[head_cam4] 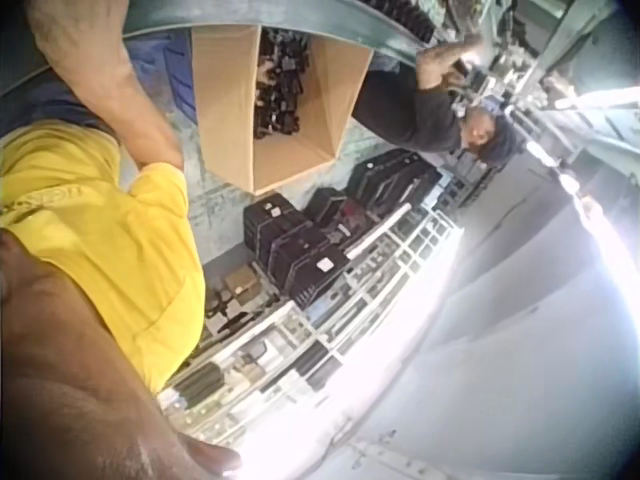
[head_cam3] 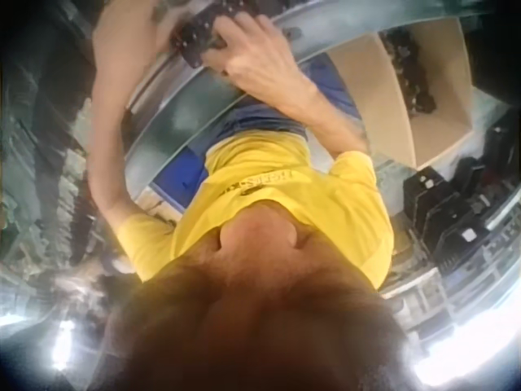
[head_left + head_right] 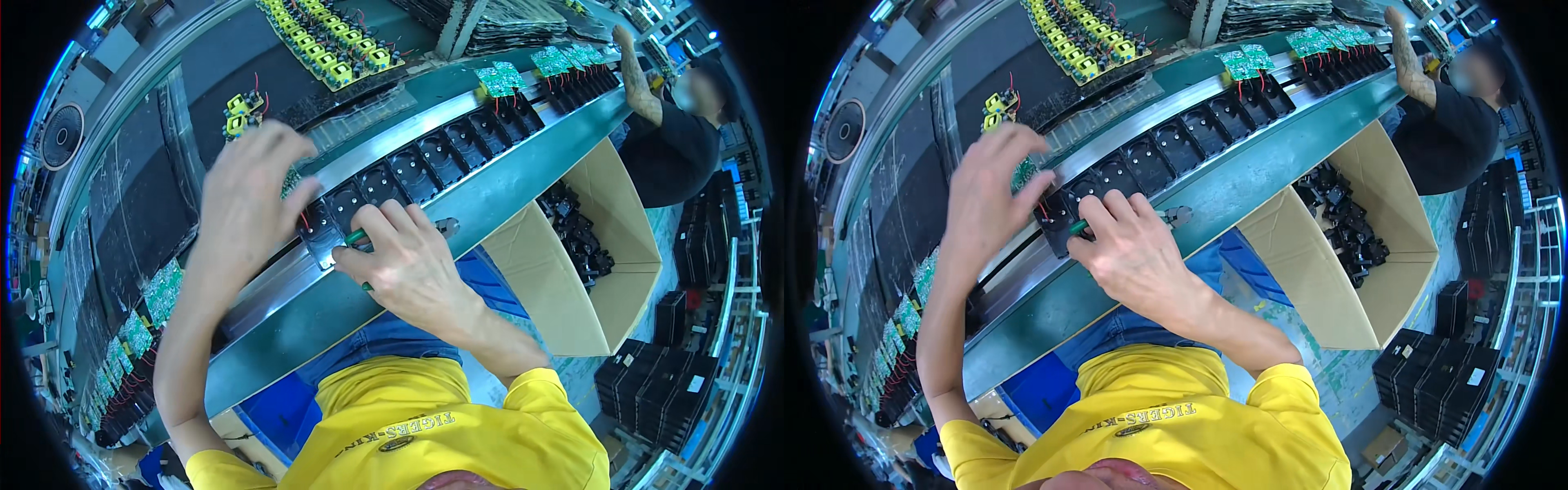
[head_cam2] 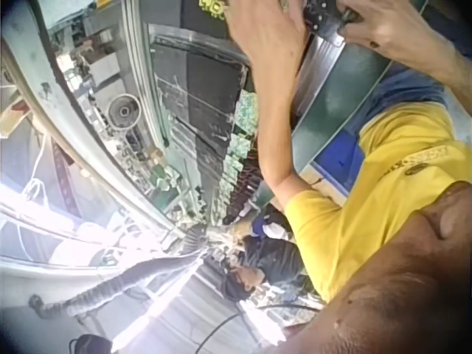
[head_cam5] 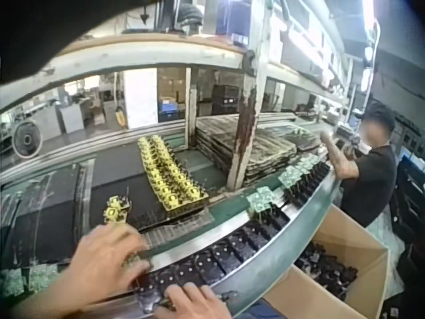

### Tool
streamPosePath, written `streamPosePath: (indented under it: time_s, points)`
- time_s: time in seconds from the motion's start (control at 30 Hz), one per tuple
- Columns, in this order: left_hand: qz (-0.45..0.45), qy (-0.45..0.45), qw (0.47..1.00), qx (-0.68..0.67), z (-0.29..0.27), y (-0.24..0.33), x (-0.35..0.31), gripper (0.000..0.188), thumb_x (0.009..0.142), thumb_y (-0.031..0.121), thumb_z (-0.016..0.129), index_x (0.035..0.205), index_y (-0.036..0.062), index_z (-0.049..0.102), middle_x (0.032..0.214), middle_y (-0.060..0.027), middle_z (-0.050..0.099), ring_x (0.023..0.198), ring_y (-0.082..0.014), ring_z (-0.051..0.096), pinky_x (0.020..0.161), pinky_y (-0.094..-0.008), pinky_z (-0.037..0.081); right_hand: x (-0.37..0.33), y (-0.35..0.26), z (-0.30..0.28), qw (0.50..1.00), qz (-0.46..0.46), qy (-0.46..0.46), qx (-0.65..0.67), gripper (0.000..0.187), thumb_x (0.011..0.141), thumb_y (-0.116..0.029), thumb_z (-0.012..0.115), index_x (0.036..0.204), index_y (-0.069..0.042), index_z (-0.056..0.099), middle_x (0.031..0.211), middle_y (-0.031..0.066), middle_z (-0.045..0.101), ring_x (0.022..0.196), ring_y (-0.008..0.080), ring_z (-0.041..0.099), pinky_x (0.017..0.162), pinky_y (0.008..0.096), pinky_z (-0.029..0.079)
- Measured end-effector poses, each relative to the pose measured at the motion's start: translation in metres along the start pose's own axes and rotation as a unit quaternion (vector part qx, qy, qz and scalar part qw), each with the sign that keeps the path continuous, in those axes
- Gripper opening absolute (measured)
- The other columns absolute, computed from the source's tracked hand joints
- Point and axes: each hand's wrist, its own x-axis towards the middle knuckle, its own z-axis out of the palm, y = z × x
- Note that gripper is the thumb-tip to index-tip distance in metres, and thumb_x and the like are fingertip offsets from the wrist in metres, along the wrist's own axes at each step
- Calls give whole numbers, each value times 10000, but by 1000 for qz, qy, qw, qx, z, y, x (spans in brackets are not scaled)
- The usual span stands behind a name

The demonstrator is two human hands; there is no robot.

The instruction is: The person is manually assembling and inspecting circuit boards on an assembly line using small hand tools.

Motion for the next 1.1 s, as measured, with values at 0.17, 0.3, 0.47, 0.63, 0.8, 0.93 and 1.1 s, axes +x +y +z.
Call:
streamPosePath:
  time_s: [0.17,0.3,0.47,0.63,0.8,0.93,1.1]
  points:
    - [21,33,998,-50,22,20,-58,547,891,-18,762,1425,60,672,1443,-127,719,1355,-371,681,1209,-489,506,1,12,-17,985,104,115,75,197,964,-262,903,1141,-179,878,1163,66,658,881,231,632,767,363,541]
    - [-4,-4,1000,-31,-8,-8,-104,569,880,-40,722,1438,58,671,1464,-137,671,1437,-379,640,1304,-561,447,-8,87,-38,948,269,166,-39,197,1016,-264,877,1195,-187,906,1180,111,715,906,301,728,770,409,599]
    - [-30,-76,997,14,-44,-33,-157,514,879,-40,704,1384,52,696,1495,-149,658,1428,-392,632,1337,-581,428,-17,179,-41,893,410,131,-133,279,1064,-402,815,1171,-170,927,1163,128,723,917,374,753,818,474,628]
    - [-43,-89,994,34,-60,-29,-156,428,911,-32,691,1330,54,716,1502,-156,647,1434,-398,621,1332,-604,429,-5,185,-42,872,469,75,-122,275,1079,-394,801,1169,-166,925,1153,123,712,897,374,748,815,479,625]
    - [-67,29,996,45,-36,-52,-80,348,984,49,749,1329,80,721,1491,-120,638,1338,-363,650,1194,-496,518,-6,185,-31,899,418,87,-103,302,1072,-389,821,1180,-122,914,1221,130,713,930,363,742,850,465,615]
    - [-67,48,993,80,8,-122,-7,383,991,137,833,1361,112,738,1348,-109,634,1186,-348,653,1081,-453,557,-2,171,-27,913,386,81,-99,297,1070,-366,823,1169,-100,909,1237,131,709,947,369,739,851,466,611]
    - [-59,21,995,76,47,-152,11,339,983,161,866,1291,116,733,1251,-105,619,1096,-342,644,1003,-462,580,-4,147,-29,916,344,150,-140,243,1043,-334,843,1175,-140,905,1223,136,711,1010,378,735,881,466,614]
